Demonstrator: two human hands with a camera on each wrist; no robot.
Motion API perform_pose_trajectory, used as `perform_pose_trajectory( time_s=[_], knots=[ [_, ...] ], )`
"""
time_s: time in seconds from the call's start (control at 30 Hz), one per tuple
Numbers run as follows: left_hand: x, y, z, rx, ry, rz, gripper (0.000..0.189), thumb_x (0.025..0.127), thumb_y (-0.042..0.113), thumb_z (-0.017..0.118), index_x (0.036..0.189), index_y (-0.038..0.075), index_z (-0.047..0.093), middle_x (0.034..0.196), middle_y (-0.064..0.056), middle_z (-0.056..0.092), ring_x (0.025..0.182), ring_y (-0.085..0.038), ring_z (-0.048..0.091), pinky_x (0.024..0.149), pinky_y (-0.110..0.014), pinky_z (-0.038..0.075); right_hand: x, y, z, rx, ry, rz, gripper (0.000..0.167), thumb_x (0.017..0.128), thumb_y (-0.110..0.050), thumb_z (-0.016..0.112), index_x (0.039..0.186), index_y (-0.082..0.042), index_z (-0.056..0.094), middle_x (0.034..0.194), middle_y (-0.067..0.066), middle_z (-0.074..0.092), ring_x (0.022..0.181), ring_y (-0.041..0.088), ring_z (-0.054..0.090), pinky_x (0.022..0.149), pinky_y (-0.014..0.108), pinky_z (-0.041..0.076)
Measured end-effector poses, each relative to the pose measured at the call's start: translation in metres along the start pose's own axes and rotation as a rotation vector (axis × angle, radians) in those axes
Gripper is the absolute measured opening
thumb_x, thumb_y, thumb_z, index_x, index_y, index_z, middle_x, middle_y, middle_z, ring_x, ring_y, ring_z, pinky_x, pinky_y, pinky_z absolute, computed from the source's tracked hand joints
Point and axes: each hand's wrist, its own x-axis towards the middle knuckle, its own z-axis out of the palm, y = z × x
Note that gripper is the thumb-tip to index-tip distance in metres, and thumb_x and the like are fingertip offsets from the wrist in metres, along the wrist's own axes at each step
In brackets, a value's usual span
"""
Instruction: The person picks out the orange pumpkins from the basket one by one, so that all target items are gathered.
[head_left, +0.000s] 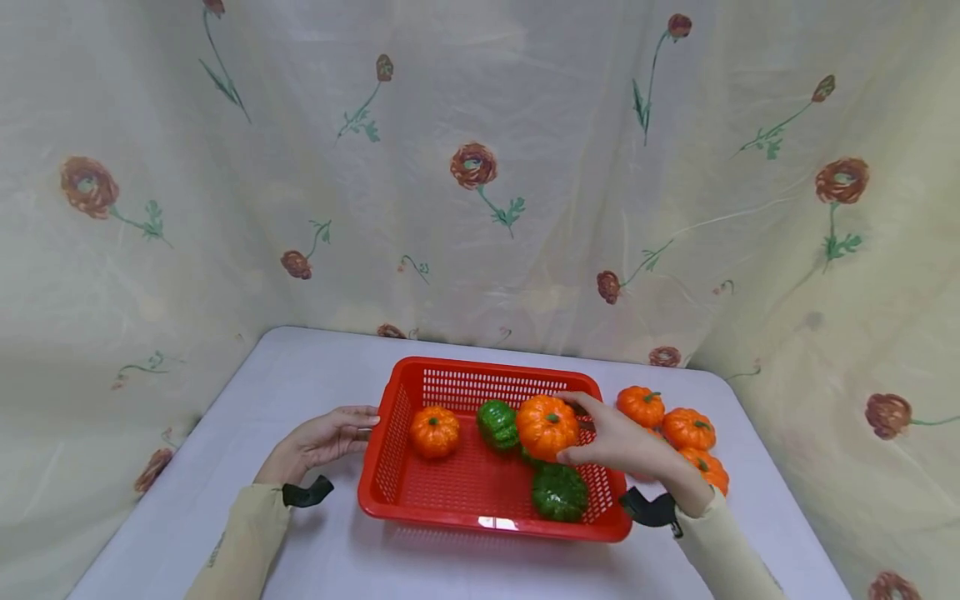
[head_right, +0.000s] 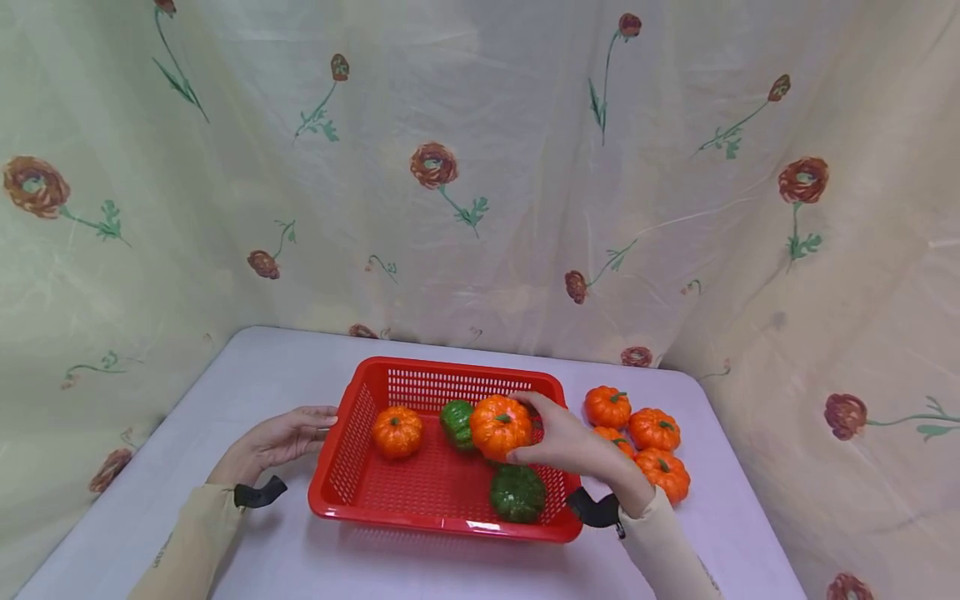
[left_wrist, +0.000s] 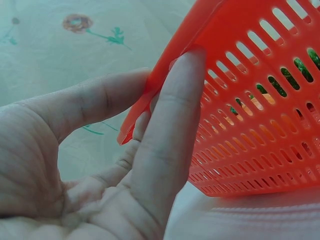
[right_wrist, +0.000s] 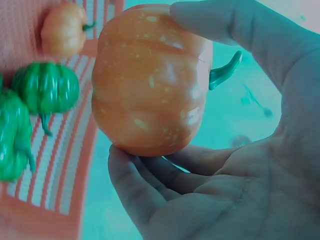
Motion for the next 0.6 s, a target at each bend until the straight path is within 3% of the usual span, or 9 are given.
perform_pose_trajectory(
  time_s=[0.1, 0.2, 0.43, 0.6],
  knots=[
    [-0.002, -0.001, 0.001, 0.004, 0.04, -0.006, 0.065, 0.088, 0.02, 0.071, 0.143, 0.006, 0.039, 0.127, -0.01, 0.062, 0.107, -0.023, 0.067, 0.095, -0.035, 0.054, -0.017, 0.014, -0.012, -0.009, 0.057, 0.018, 0.085, 0.078, -0.036, 0.078, 0.146, -0.013, 0.033, 0.141, 0.015, 0.048, 0.126, 0.034, 0.049, 0.101, 0.052, 0.047],
    [-0.002, -0.001, 0.002, 0.006, 0.038, -0.008, 0.065, 0.089, 0.02, 0.07, 0.144, 0.005, 0.038, 0.127, -0.01, 0.062, 0.107, -0.023, 0.067, 0.095, -0.035, 0.054, -0.034, 0.028, -0.022, -0.027, 0.119, 0.052, 0.088, 0.08, -0.038, 0.075, 0.148, -0.008, 0.029, 0.143, 0.021, 0.044, 0.128, 0.04, 0.046, 0.099, 0.055, 0.048],
    [-0.001, -0.001, 0.001, -0.004, 0.031, -0.015, 0.065, 0.089, 0.019, 0.07, 0.144, 0.005, 0.037, 0.125, -0.009, 0.063, 0.107, -0.024, 0.067, 0.095, -0.035, 0.054, -0.066, 0.069, -0.033, -0.04, 0.191, 0.217, 0.092, 0.085, -0.039, 0.07, 0.149, 0.003, 0.019, 0.149, 0.032, 0.028, 0.131, 0.051, 0.036, 0.101, 0.062, 0.043],
    [0.0, 0.001, -0.001, 0.011, -0.032, 0.004, 0.063, 0.094, 0.017, 0.063, 0.146, 0.002, 0.032, 0.125, -0.009, 0.062, 0.107, -0.023, 0.066, 0.096, -0.035, 0.054, -0.077, 0.097, -0.033, 0.012, 0.194, 0.328, 0.094, 0.088, -0.041, 0.066, 0.148, 0.009, 0.014, 0.148, 0.036, 0.024, 0.13, 0.052, 0.035, 0.098, 0.058, 0.048]
  ],
)
